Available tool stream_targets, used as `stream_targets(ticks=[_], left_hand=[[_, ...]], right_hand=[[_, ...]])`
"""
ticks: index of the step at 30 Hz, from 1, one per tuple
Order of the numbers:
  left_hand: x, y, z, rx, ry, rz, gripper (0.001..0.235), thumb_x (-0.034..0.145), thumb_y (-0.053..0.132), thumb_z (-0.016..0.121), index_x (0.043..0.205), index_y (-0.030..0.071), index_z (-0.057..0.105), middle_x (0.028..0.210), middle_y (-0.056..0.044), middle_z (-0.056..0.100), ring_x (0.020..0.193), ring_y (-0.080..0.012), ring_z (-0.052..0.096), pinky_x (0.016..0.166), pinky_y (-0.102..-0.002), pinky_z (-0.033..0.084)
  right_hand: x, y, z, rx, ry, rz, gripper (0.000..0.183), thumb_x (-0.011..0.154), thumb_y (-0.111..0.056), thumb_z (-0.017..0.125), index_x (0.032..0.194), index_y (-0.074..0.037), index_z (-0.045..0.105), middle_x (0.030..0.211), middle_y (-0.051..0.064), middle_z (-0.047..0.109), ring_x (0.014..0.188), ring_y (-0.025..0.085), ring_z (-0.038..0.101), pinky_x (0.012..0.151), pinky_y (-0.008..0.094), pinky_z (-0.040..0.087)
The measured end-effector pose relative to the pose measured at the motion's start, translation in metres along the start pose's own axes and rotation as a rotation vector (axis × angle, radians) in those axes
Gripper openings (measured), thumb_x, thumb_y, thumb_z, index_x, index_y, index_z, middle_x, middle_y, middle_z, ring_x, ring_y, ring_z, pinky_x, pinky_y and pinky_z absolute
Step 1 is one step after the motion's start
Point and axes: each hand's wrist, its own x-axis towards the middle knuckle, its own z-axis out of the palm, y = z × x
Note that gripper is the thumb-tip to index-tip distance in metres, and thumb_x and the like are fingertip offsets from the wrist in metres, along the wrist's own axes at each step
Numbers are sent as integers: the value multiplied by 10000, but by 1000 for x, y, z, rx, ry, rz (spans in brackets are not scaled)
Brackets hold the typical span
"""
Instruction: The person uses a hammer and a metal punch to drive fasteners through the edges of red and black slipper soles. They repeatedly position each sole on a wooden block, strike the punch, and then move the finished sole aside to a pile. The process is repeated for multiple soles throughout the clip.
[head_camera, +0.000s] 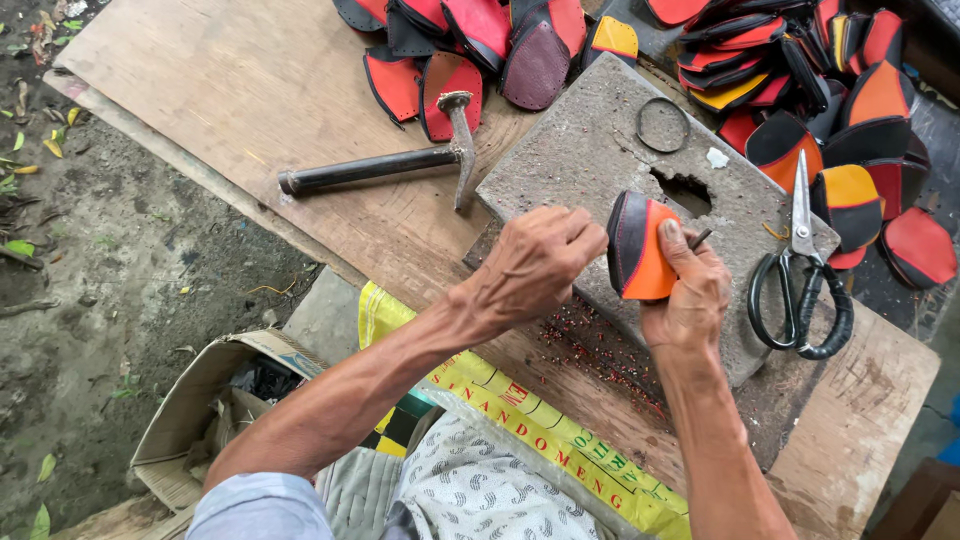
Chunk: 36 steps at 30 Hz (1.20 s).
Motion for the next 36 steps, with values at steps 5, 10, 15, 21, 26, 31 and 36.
stream_targets(ticks=[5,10,15,21,26,31,36], left_hand=[[6,4,2,-491,34,-362,266,975,131,734,1209,45,639,1073,-132,700,957,-252,717,835,-374,576],[28,-26,-10,-588,-115,-372,427,784,127,827,1183,42,702,1122,-143,765,1021,-266,728,878,-367,579],[35,-52,-9,-446,-478,-514,352,854,166,757,1184,67,688,1001,-159,753,904,-263,740,822,-396,567],[18,-73,9,353,-69,-126,310,735,92,806,1002,13,671,1025,-163,586,978,-290,576,812,-426,498],[25,-95,4,114,212,-309,151,903,11,751,1022,35,661,1019,-130,599,957,-253,611,833,-409,512],[22,-92,-6,-526,-208,-387,266,829,152,825,1064,55,748,1021,-80,671,938,-196,707,852,-351,579],[21,-85,0,-383,-363,-221,469,646,169,921,1085,82,783,1052,-102,652,981,-259,652,865,-377,532]], right_hand=[[-2,-2,2,-97,-56,-191,171,989,-152,757,1014,2,687,926,65,730,765,123,677,723,259,613],[5,-15,3,-370,-177,-31,204,975,-146,791,1025,12,672,784,17,629,554,54,481,430,177,363],[18,-23,6,-737,-244,-68,271,882,-16,788,1116,16,655,784,31,658,553,39,514,437,167,382],[22,-38,2,-499,-130,20,254,910,-6,754,1131,13,630,806,39,690,512,40,518,393,176,367],[26,-25,2,-510,-218,72,327,874,3,765,1160,17,606,728,13,619,469,44,454,372,188,312],[35,8,14,-846,-131,-86,299,858,-16,818,1108,-9,654,778,8,655,566,34,518,450,187,390],[38,7,18,-980,-157,-183,285,855,-46,829,1075,-15,652,805,8,678,630,35,576,508,177,449]])
